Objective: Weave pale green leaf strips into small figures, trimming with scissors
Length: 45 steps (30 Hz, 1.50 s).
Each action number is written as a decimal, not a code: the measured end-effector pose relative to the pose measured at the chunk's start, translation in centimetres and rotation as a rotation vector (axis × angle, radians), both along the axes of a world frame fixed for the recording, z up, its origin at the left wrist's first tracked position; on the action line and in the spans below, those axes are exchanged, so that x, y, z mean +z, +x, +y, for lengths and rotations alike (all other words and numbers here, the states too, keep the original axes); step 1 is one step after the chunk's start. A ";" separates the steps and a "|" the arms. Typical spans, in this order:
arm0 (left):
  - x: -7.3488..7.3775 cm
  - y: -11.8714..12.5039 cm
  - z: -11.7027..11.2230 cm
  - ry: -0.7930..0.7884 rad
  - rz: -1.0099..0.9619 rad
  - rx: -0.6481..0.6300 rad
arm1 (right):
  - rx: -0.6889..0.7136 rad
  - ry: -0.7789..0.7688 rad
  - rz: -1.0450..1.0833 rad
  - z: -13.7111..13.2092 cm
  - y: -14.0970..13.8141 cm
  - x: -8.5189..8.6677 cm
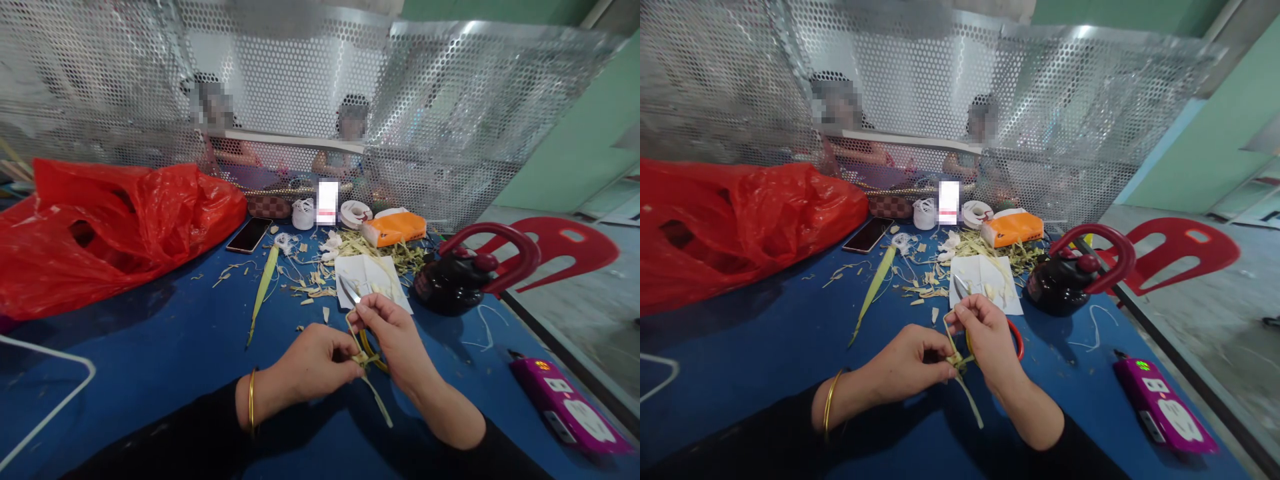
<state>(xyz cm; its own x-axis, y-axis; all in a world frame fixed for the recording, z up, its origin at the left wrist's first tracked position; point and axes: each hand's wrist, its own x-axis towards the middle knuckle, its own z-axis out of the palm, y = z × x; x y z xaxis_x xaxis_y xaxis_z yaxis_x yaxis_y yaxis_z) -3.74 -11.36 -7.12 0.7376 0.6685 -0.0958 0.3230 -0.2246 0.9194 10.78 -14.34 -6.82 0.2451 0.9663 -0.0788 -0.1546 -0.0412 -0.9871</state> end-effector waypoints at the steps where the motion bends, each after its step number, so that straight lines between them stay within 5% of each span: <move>1: 0.0 0.0 0.0 -0.056 -0.013 0.002 | 0.001 0.007 0.003 0.0 -0.1 0.0; 14: 0.3 0.0 0.3 -0.505 -0.235 -0.050 | -0.004 0.072 0.056 -0.2 -0.3 -0.3; 27: -0.4 -0.1 -0.9 -0.545 -0.098 -0.146 | 0.061 0.110 -0.046 -0.1 -0.7 -0.8; 30: 0.0 0.0 -0.6 -0.558 -0.176 -0.050 | 0.013 0.112 -0.116 0.2 -0.1 -0.6; 36: 0.8 -0.1 1.0 -0.555 -0.374 0.378 | -0.286 0.099 -0.085 1.0 1.5 -1.0; 41: 0.5 0.0 1.0 -0.523 -0.379 0.395 | 0.006 -0.045 0.023 0.6 0.6 -1.1; 45: 0.1 0.3 0.7 -0.534 -0.344 0.332 | 0.044 0.024 -0.015 0.1 -0.1 -0.2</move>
<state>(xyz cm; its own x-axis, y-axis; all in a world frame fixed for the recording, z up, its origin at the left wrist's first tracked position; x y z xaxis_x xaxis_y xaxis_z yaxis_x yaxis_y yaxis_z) -3.47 -10.68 -6.99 0.5507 0.7895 -0.2709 -0.0321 0.3444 0.9383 10.64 -14.21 -7.02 0.2032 0.9777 -0.0523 -0.1386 -0.0242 -0.9901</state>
